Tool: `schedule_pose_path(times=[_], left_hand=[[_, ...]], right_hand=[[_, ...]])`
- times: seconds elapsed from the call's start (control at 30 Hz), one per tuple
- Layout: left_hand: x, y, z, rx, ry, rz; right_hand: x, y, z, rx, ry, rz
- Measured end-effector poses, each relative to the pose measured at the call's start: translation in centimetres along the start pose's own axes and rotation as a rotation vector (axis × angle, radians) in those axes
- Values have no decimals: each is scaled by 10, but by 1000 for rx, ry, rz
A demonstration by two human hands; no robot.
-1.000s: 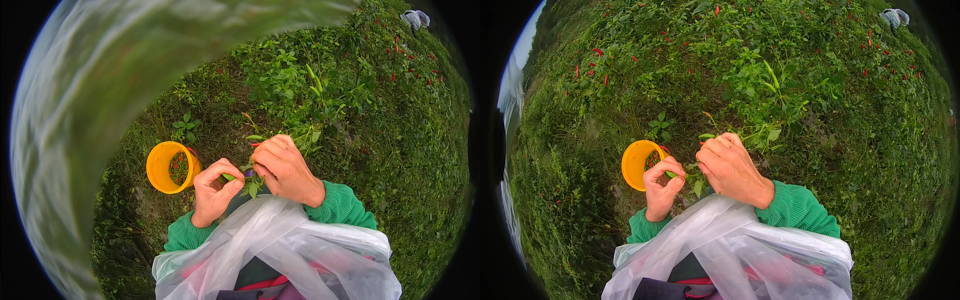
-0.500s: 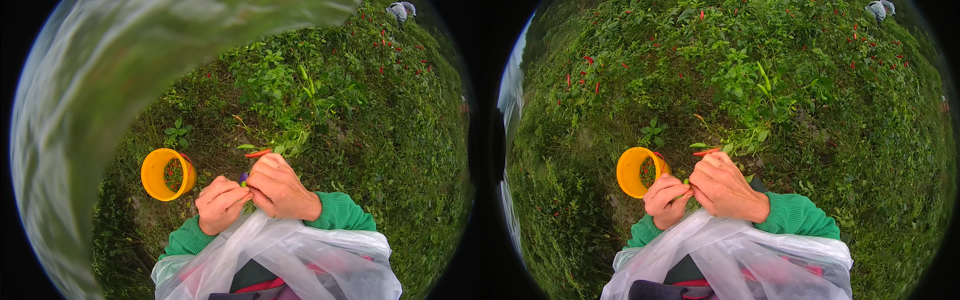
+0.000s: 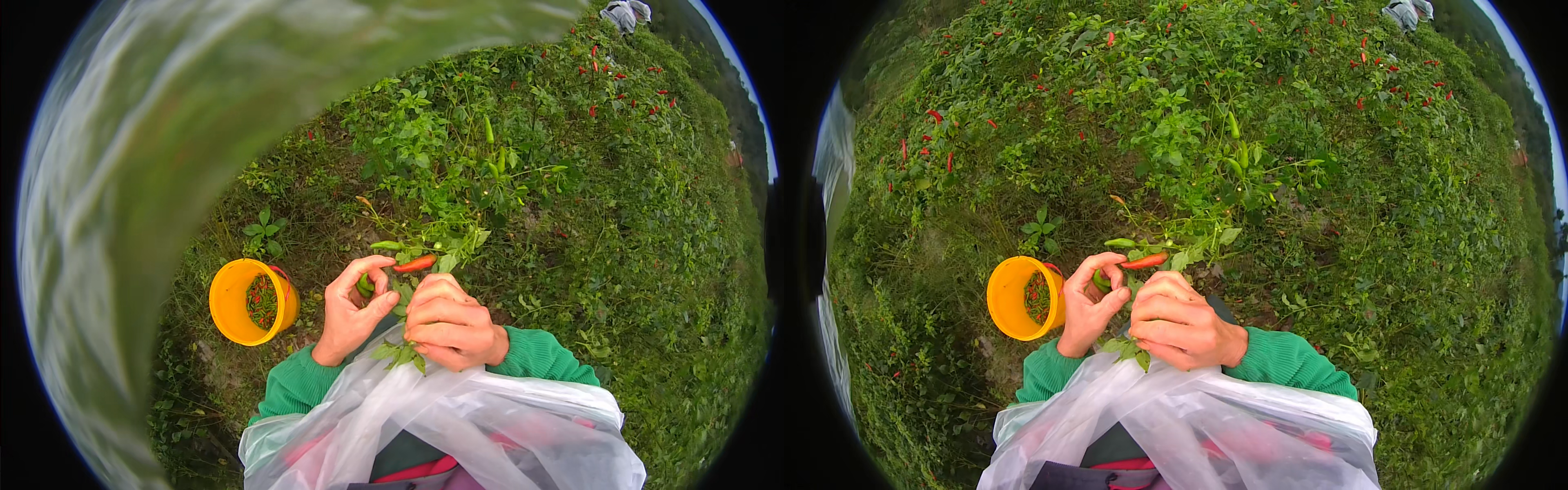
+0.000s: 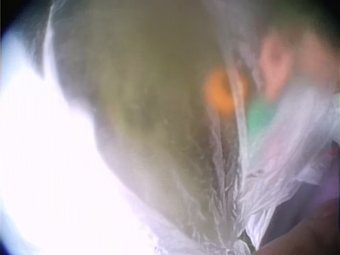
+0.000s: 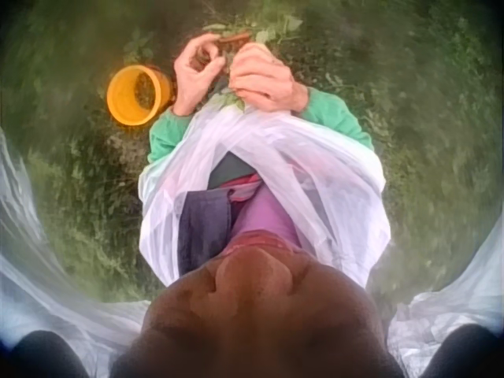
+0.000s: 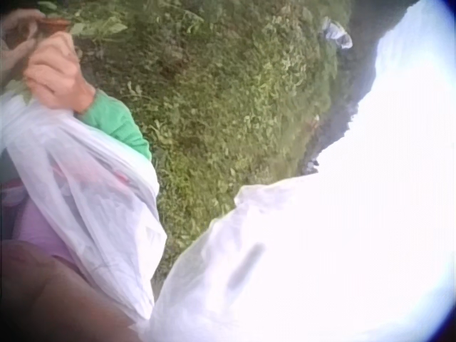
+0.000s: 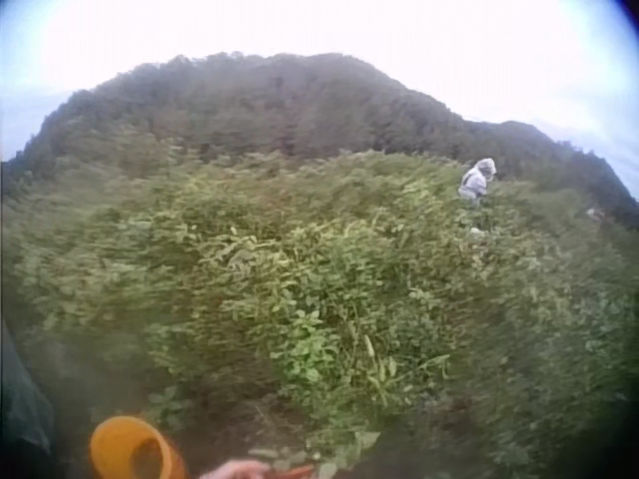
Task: The person picks red and green chilies from low-lying plants in a field and places them into a yellow bucket. The person moves between plants, plucks chilies by hand, and deposits them into the bucket repeatedly.
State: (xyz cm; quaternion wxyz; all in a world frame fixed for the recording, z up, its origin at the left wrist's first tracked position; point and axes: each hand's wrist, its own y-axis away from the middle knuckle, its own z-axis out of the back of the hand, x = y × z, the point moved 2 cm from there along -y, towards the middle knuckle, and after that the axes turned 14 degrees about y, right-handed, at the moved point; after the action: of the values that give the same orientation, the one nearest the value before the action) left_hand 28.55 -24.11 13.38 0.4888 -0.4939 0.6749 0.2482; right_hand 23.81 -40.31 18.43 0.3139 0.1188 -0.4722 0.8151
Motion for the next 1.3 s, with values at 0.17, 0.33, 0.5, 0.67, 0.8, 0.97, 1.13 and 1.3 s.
schedule_pose_path(times=[0.17,0.33,0.5,0.67,0.8,0.97,1.13,1.3], left_hand=[[6,-22,-14,49,-146,-28],[23,-21,-11,-148,245,211],[38,-28,-5,-140,330,304],[36,-75,38,-283,259,353],[33,-80,63,-214,521,319],[41,-49,58,-43,598,417],[46,-10,24,32,386,419],[37,-20,-3,45,68,164]], right_hand=[[-2,2,-5,39,-121,12],[-8,7,6,-56,-273,-79],[-10,14,6,-160,-341,-120],[-2,19,0,-15,-510,-95],[-3,23,10,-172,-497,-132],[-7,25,25,-236,-396,-160],[-9,22,32,-194,-407,-228],[-7,18,32,-122,-307,-456]])
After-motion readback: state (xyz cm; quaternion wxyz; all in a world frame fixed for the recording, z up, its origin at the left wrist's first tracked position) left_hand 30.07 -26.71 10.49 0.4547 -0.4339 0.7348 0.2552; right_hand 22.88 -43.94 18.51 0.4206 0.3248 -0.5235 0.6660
